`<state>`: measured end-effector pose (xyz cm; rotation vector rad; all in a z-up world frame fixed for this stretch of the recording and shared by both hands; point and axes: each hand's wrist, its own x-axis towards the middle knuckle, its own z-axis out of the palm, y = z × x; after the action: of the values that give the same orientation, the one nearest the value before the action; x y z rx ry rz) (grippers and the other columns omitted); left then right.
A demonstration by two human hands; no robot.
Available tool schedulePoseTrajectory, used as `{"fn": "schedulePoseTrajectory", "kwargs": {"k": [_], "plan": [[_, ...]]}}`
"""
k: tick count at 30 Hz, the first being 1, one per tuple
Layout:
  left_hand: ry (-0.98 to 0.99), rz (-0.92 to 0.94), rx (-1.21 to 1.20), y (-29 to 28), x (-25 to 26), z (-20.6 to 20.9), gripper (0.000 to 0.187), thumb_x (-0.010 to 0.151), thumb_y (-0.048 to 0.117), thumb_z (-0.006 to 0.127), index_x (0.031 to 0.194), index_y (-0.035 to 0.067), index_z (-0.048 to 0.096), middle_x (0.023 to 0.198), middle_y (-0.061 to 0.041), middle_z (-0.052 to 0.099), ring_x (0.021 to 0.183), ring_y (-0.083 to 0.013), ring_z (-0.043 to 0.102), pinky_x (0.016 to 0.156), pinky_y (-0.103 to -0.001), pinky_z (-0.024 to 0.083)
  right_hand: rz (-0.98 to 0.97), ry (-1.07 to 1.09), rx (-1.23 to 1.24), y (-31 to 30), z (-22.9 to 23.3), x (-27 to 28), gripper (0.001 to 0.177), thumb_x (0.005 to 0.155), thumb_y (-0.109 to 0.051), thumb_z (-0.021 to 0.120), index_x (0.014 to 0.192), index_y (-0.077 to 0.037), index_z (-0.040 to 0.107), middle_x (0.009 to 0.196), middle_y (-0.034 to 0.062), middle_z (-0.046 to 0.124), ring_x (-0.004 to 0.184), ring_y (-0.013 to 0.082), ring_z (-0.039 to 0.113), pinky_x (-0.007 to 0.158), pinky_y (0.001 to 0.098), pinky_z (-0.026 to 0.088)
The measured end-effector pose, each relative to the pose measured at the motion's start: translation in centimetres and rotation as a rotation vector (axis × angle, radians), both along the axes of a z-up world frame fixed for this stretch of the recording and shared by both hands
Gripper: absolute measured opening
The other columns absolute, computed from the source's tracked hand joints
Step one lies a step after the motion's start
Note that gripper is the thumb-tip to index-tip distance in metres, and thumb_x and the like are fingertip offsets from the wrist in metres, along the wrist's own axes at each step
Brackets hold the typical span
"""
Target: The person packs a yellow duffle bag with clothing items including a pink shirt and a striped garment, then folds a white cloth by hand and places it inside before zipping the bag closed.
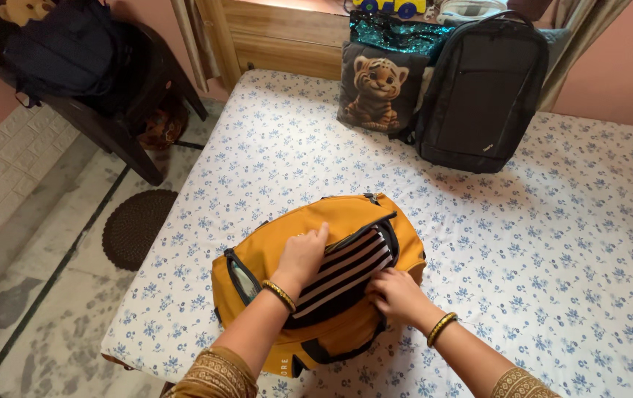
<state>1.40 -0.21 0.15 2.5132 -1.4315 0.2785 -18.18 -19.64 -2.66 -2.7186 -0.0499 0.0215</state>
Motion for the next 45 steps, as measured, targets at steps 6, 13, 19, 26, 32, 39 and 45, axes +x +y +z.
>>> {"fn": "schedulePoseTrajectory", "kwargs": {"k": [6,13,19,26,32,39,45], "plan": [[0.169,-0.113,0.080,-1.2,-0.6,-0.7,0.008,0.085,0.011,0.060,0.083,0.009,0.068,0.084,-0.013,0.072,0.079,-0.0341,0.071,0.069,-0.045,0.056,0.089,-0.123,-0.118,0.9,0.3,-0.3,0.033,0.086,-0.029,0.071,0.116,-0.015,0.074,0.123,0.0062,0.066,0.125,0.0278,0.050,0.105,0.0490,0.032],[0.156,-0.135,0.087,-0.8,-1.7,-0.7,0.008,0.087,0.011,0.059,0.084,0.010,0.067,0.085,-0.013,0.072,0.080,-0.0335,0.071,0.072,-0.044,0.057,0.199,0.156,-0.073,2.7,2.6,0.2,0.039,0.073,-0.041,0.083,0.102,-0.016,0.075,0.110,0.0054,0.067,0.120,0.0293,0.053,0.105,0.0463,0.033],[-0.024,-0.166,0.164,0.0,-4.8,-2.1,0.004,0.084,0.013,0.061,0.083,0.010,0.063,0.078,-0.010,0.070,0.072,-0.0292,0.070,0.064,-0.040,0.054,0.167,-0.256,0.054,4.6,2.1,-1.6,0.009,0.082,-0.016,0.071,0.090,-0.013,0.070,0.090,0.0003,0.065,0.096,0.0233,0.061,0.091,0.0408,0.043],[-0.250,-0.230,0.162,1.9,-9.3,-6.6,0.036,0.087,0.013,0.058,0.117,-0.004,0.069,0.075,-0.006,0.068,0.066,-0.0195,0.066,0.060,-0.033,0.050,0.062,-0.240,-0.071,4.5,-0.3,0.6,0.007,0.072,-0.010,0.069,0.078,-0.013,0.070,0.085,0.0006,0.065,0.094,0.0233,0.061,0.088,0.0409,0.042],[-0.388,-0.234,0.209,2.9,-10.3,-7.8,0.046,0.090,0.014,0.054,0.127,-0.010,0.065,0.076,-0.004,0.064,0.064,-0.0160,0.061,0.062,-0.030,0.047,-0.013,-0.028,0.280,1.5,0.2,1.2,0.016,0.082,-0.026,0.078,0.088,-0.011,0.079,0.087,0.0041,0.074,0.083,0.0244,0.069,0.073,0.0362,0.053],[-0.453,-0.253,0.224,3.5,-10.1,-7.8,0.050,0.090,0.010,0.052,0.134,-0.013,0.060,0.078,-0.003,0.060,0.067,-0.0141,0.058,0.066,-0.028,0.045,-0.519,-0.123,0.481,-6.0,3.6,4.3,0.021,0.098,-0.027,0.064,0.106,-0.012,0.076,0.090,0.0054,0.077,0.075,0.0208,0.071,0.070,0.0323,0.056],[-0.402,-0.250,0.219,3.4,-10.2,-7.9,0.051,0.089,0.011,0.052,0.134,-0.012,0.059,0.077,-0.005,0.061,0.064,-0.0158,0.058,0.066,-0.029,0.046,-0.139,-0.307,-0.100,-10.6,2.9,9.0,0.033,0.094,-0.008,0.054,0.123,-0.012,0.069,0.127,0.0078,0.066,0.113,0.0299,0.061,0.093,0.0420,0.051]]}}
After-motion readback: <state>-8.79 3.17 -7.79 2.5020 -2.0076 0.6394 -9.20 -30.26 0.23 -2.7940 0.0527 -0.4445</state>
